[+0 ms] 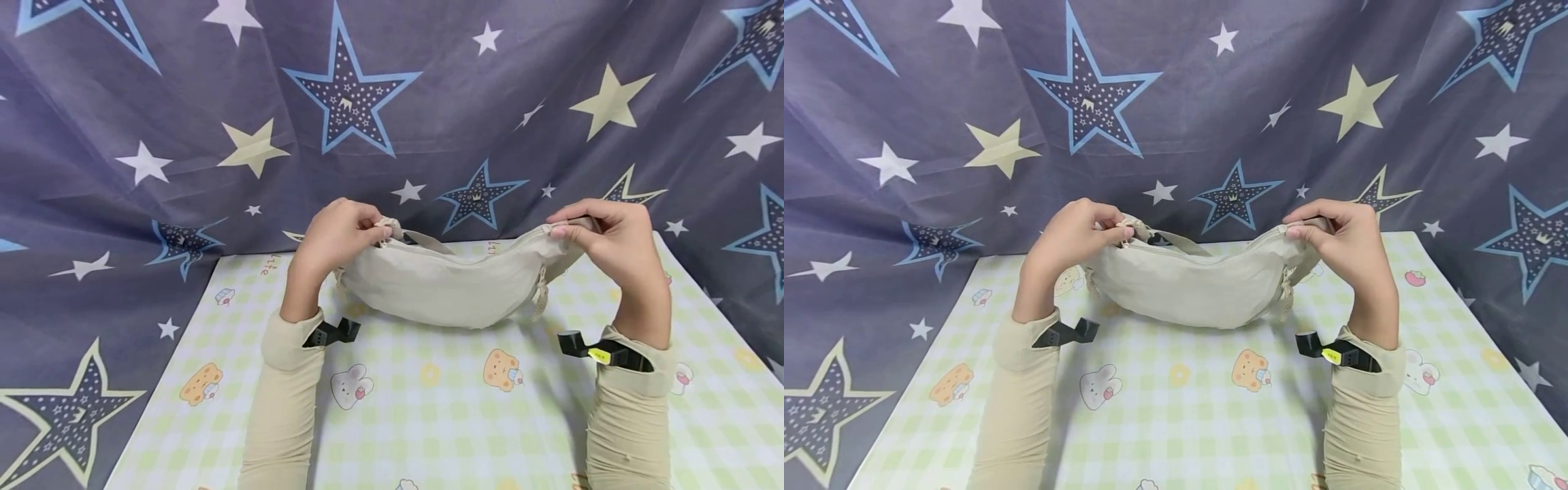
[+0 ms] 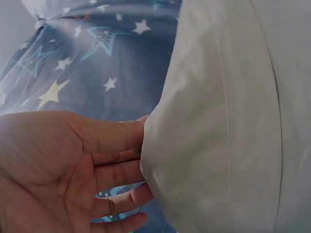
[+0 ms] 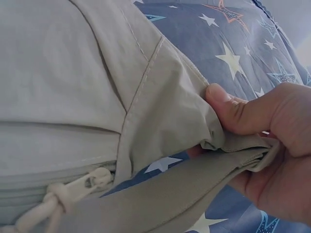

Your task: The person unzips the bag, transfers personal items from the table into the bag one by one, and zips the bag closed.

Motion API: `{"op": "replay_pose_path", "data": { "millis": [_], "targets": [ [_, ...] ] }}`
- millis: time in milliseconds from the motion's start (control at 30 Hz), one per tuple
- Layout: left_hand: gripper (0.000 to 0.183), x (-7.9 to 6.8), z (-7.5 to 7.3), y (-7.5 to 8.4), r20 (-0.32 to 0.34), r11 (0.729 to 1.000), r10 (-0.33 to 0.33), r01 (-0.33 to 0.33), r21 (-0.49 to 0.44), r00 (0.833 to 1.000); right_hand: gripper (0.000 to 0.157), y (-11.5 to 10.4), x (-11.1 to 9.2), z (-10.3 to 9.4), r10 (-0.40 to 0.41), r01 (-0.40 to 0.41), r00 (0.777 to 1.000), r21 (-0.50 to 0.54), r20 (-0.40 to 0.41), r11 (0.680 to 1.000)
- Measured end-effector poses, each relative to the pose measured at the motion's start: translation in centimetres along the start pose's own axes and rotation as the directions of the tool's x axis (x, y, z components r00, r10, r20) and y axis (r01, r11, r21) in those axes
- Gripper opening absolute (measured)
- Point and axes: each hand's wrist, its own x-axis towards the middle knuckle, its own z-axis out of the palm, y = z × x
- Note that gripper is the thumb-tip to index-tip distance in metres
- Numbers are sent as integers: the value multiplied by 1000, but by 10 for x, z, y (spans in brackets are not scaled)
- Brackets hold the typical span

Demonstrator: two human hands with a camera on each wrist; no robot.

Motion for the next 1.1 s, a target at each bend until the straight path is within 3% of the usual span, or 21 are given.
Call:
{"op": "replay_pose_path", "data": {
  "millis": [133, 233, 500, 700, 867, 1100],
  "targets": [
    [31, -5, -4, -6, -96, 997, -10, 18, 80, 995, 8, 1, 3, 6, -17, 18, 996, 15, -90, 1000],
    [37, -11, -2, -10, -184, 994, -3, 23, 106, 983, 8, 3, 7, 15, -13, 20, 982, 31, -190, 999],
    [30, -17, 13, -21, -380, 992, 15, 34, 121, 925, 6, 10, 14, 31, 27, -4, 925, 60, -380, 998],
    [30, -14, 16, -29, -481, 987, 0, 77, 140, 877, 5, 15, 17, 33, 46, -1, 900, 104, -434, 995],
    [28, -11, 19, -36, -550, 987, 19, 71, 142, 835, 7, 15, 17, 32, 40, 10, 897, 112, -440, 994],
    [27, -9, 24, -46, -652, 983, 64, 64, 171, 755, 7, 15, 17, 33, 35, 20, 901, 122, -433, 992]
  ]
}}
